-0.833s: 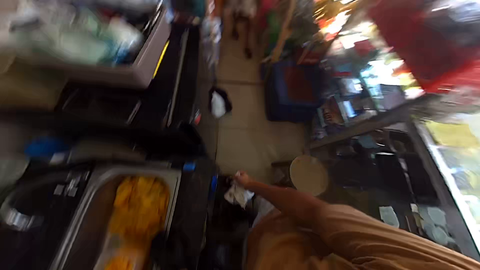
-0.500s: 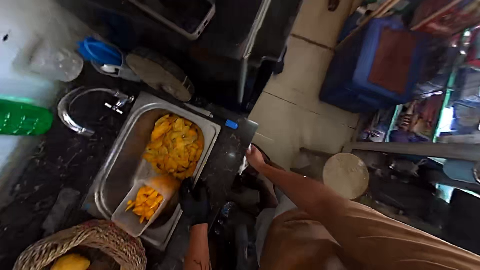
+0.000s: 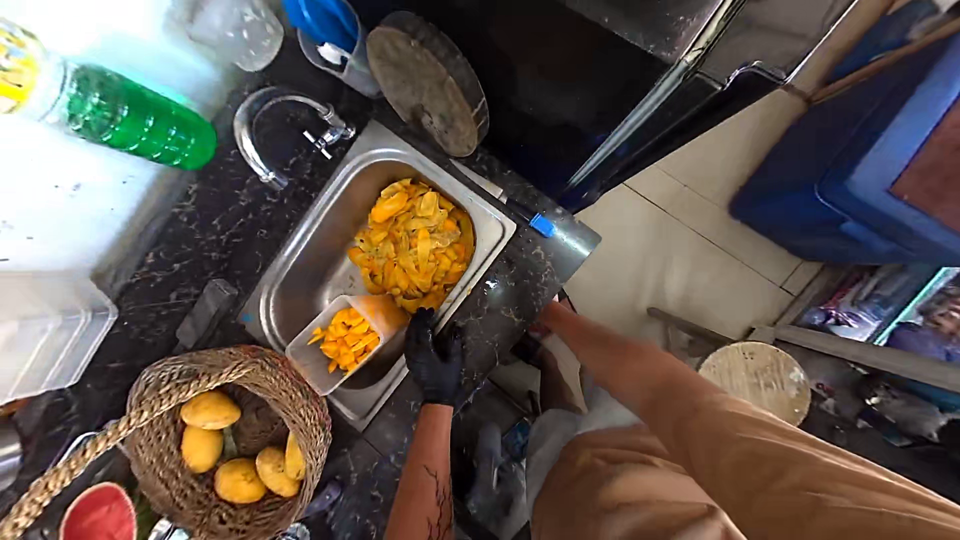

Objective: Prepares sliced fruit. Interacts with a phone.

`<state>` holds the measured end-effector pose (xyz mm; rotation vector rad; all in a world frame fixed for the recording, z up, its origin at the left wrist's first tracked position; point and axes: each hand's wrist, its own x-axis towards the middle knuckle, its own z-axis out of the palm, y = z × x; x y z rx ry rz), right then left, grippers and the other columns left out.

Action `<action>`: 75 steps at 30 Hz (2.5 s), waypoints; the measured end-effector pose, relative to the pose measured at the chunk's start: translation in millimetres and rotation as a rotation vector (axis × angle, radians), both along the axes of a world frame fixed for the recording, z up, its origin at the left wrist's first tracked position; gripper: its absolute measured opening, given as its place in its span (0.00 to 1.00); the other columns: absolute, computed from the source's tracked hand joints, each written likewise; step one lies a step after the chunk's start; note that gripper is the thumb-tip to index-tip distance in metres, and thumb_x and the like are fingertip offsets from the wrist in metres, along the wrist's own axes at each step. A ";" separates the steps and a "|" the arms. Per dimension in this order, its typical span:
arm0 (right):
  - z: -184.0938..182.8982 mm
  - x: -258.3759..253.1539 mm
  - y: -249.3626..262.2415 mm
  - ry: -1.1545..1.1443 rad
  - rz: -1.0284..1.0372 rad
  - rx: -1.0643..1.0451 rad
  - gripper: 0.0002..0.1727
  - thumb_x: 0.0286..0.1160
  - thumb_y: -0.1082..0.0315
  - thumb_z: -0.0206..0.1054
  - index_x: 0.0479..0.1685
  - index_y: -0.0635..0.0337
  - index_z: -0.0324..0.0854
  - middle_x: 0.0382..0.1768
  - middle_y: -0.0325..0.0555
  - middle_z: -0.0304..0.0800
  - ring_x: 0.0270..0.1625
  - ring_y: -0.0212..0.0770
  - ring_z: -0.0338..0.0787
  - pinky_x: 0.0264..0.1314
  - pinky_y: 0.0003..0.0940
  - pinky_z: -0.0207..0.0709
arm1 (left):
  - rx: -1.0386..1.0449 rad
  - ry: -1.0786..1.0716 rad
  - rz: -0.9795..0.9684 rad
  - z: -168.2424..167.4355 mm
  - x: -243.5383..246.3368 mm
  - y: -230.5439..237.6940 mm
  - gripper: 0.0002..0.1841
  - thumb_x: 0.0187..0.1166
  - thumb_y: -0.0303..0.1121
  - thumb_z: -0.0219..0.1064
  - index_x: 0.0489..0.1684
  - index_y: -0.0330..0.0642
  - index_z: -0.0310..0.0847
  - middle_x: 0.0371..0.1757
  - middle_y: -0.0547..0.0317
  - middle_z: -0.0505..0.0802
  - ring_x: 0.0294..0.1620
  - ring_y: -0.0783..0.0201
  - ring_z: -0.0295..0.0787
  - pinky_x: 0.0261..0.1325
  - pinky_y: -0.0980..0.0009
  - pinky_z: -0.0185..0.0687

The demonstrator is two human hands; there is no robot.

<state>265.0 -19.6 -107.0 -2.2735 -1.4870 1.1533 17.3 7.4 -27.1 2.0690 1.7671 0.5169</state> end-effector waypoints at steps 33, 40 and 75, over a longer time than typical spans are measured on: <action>106.9 124.7 -208.4 0.591 -0.559 -0.630 0.38 0.89 0.35 0.48 0.79 0.59 0.73 0.64 0.60 0.85 0.62 0.53 0.87 0.65 0.55 0.79 | 0.017 0.021 -0.022 22.6 4.6 -3.3 0.38 0.75 0.60 0.63 0.81 0.45 0.74 0.81 0.45 0.79 0.84 0.47 0.72 0.85 0.49 0.65; 146.6 139.5 -114.7 0.467 -0.158 -0.774 0.32 0.87 0.43 0.57 0.74 0.61 0.78 0.66 0.63 0.85 0.66 0.60 0.87 0.67 0.65 0.77 | 0.016 0.020 -0.017 18.3 3.4 -3.5 0.37 0.74 0.60 0.63 0.79 0.45 0.76 0.83 0.45 0.76 0.85 0.45 0.70 0.86 0.48 0.63; 387.0 236.4 232.5 -0.053 0.525 0.697 0.47 0.67 0.32 0.72 0.87 0.42 0.67 0.93 0.55 0.50 0.90 0.49 0.63 0.78 0.47 0.78 | -0.292 -0.193 0.419 24.7 22.7 32.2 0.33 0.74 0.45 0.72 0.78 0.40 0.74 0.81 0.38 0.76 0.84 0.44 0.69 0.83 0.45 0.66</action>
